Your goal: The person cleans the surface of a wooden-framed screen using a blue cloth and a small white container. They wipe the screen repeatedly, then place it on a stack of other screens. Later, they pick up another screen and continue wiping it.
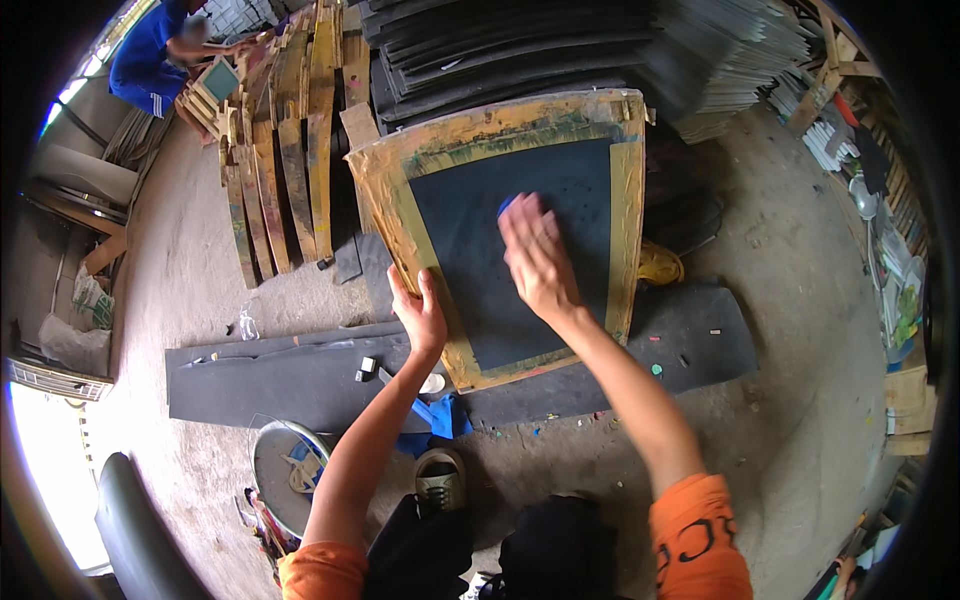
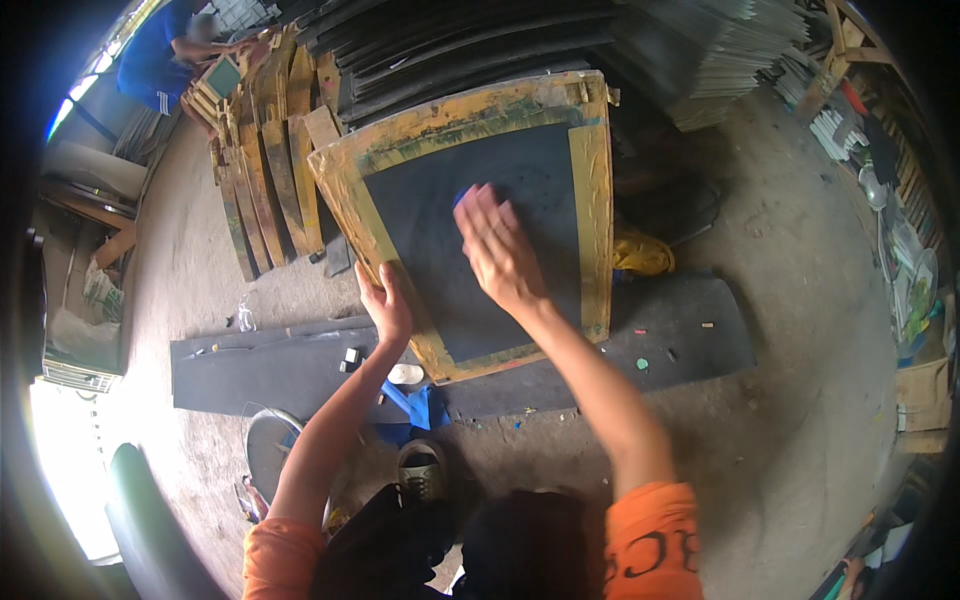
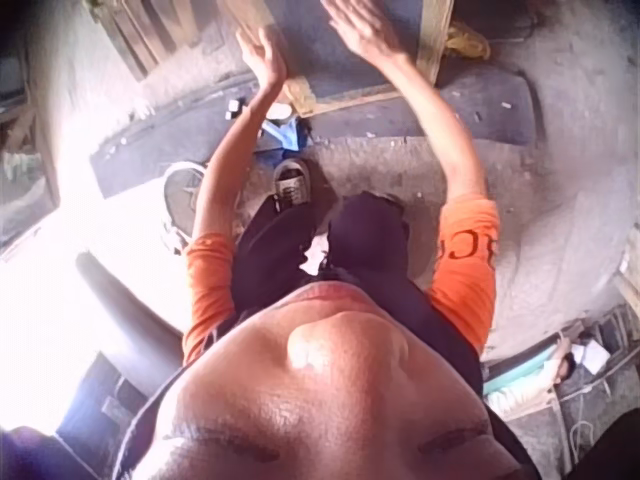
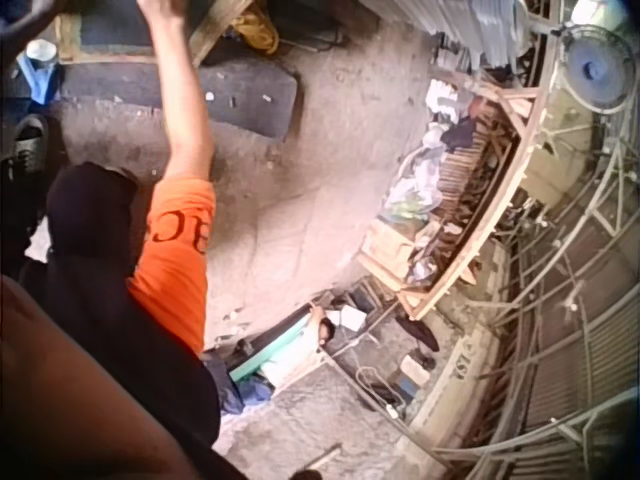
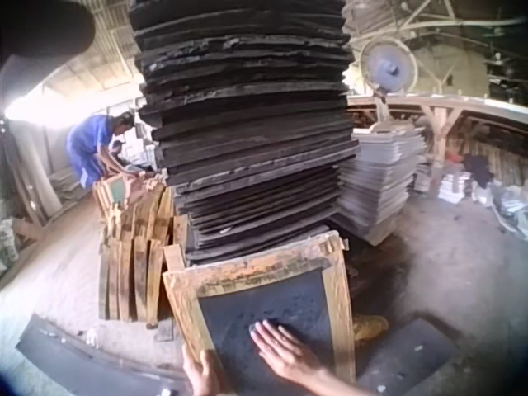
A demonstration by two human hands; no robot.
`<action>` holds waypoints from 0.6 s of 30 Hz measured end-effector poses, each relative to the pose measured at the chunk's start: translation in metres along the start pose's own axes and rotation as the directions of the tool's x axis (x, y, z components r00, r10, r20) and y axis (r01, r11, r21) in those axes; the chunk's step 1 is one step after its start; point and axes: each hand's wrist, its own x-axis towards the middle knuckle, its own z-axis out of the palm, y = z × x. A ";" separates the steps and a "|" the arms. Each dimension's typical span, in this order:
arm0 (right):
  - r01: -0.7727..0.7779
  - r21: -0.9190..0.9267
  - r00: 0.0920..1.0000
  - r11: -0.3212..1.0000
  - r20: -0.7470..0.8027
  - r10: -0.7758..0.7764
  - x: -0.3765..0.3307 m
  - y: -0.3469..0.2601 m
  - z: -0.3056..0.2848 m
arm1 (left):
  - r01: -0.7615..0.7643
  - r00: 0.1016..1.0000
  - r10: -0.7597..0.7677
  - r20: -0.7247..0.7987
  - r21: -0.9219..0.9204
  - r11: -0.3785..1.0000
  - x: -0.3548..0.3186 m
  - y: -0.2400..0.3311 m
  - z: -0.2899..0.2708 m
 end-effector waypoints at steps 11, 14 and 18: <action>-0.143 -0.475 0.985 0.868 0.021 0.174 0.007 0.030 -0.044 | 0.020 1.000 -0.020 0.007 -0.004 1.000 0.003 0.002 -0.007; -0.133 -0.224 0.985 0.966 0.077 0.153 -0.013 0.008 -0.021 | -0.001 1.000 0.001 0.020 -0.029 1.000 0.003 0.000 -0.005; -0.154 -0.259 0.988 0.954 -0.024 0.153 0.000 0.029 -0.030 | 0.020 1.000 -0.020 -0.001 0.016 1.000 0.000 0.006 -0.002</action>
